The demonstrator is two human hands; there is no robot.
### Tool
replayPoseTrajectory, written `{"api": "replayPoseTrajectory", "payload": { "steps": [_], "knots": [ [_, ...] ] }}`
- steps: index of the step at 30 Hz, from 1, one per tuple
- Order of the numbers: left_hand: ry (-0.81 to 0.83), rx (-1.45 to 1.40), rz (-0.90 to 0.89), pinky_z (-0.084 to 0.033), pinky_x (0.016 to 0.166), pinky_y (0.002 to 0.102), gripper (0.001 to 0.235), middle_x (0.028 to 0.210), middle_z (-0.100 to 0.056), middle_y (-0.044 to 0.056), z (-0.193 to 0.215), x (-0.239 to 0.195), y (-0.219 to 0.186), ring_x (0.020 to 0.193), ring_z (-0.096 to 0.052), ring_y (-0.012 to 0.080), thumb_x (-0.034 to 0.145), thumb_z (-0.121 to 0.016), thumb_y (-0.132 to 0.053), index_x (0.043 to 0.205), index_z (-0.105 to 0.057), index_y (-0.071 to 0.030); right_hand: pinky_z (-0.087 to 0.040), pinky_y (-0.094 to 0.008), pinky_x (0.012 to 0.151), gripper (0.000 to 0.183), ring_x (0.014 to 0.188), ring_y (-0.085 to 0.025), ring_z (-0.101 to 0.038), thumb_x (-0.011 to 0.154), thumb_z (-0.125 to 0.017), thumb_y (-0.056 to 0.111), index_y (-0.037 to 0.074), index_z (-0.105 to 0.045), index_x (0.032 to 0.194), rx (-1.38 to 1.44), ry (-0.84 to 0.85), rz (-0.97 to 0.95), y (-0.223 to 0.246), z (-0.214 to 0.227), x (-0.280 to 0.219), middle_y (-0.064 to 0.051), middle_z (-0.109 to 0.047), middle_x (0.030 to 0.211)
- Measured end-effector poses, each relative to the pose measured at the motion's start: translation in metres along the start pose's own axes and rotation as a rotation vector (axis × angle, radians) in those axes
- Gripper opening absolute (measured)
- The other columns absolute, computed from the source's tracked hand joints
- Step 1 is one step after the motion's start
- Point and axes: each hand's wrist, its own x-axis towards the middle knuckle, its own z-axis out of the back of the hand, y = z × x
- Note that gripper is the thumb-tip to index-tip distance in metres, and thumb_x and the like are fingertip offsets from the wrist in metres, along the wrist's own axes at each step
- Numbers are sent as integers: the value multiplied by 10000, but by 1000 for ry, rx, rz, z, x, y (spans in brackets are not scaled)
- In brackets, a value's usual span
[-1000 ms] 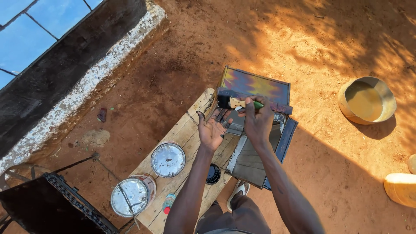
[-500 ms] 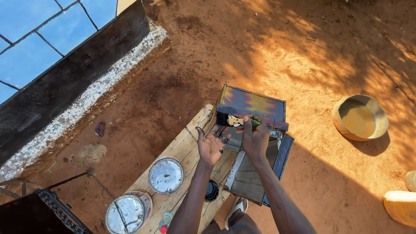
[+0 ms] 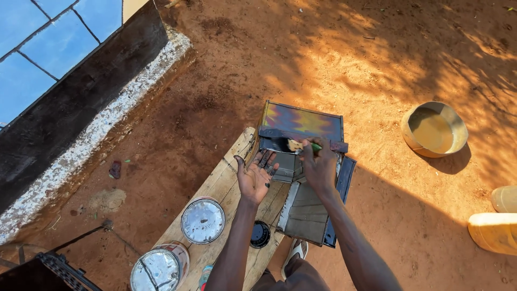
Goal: Painting a metal box with black paint using a paintbrush on a wooden table in an outdoor fabrication area.
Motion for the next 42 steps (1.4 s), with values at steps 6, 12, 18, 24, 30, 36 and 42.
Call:
{"api": "replayPoseTrajectory", "payload": {
  "steps": [6, 12, 18, 24, 30, 36, 42],
  "knots": [
    [-31, 37, 10, -404, 1349, 658, 1020, 1770, -462, 224, 5, 0, 0, 1642, -426, 407, 1070, -524, -812, 1705, -445, -18, -751, -495, 787, 255, 879, -296, -844, 1256, -524, 198, -34, -621, 1296, 163, -34, -65, 19, 8, -2, -212, -806, 1041],
    [-18, 14, -2, -402, 1359, 679, 976, 1794, -386, 260, 3, -3, 0, 1657, -375, 445, 1105, -537, -750, 1716, -396, -3, -662, -492, 685, 228, 724, -327, -835, 1194, -720, 273, 53, -664, 1207, -242, -95, -112, -20, 34, -9, -195, -818, 816],
    [5, 35, -19, -416, 1356, 658, 983, 1801, -384, 230, 4, -2, 3, 1663, -376, 422, 1113, -507, -765, 1735, -371, -16, -695, -397, 790, 210, 837, -251, -836, 1191, -670, 200, -9, -661, 1202, 145, -70, -93, 15, 41, -5, -239, -838, 1134],
    [-26, 41, -28, -402, 1372, 660, 1008, 1797, -387, 240, -4, -9, 3, 1655, -384, 417, 1091, -517, -777, 1738, -362, -19, -667, -698, 911, 246, 1126, -576, -780, 1070, -655, -93, -5, -695, 1296, -48, 503, 106, 14, 52, 2, -312, -792, 1210],
    [-19, 52, -19, -421, 1338, 650, 983, 1761, -467, 204, -3, -9, 8, 1627, -444, 381, 1083, -498, -819, 1697, -456, -52, -681, -664, 903, 132, 1127, -527, -806, 1081, -718, -33, -41, -718, 1213, -12, 421, -94, 68, 123, 15, -359, -795, 1144],
    [-12, 44, -42, -395, 1358, 656, 956, 1795, -397, 214, -7, -8, 12, 1648, -398, 399, 1123, -483, -752, 1743, -362, -35, -681, -681, 852, 107, 1136, -541, -781, 1121, -742, 67, 27, -695, 1208, 217, 388, -20, 41, 61, 12, -310, -784, 1185],
    [-8, 43, -45, -425, 1343, 654, 954, 1791, -413, 205, 3, -8, 13, 1646, -411, 393, 1113, -489, -779, 1725, -412, -50, -668, -621, 851, 167, 1087, -497, -800, 1065, -729, -19, 3, -657, 1214, 36, 387, -112, -36, 127, 8, -307, -784, 1186]
  ]
}}
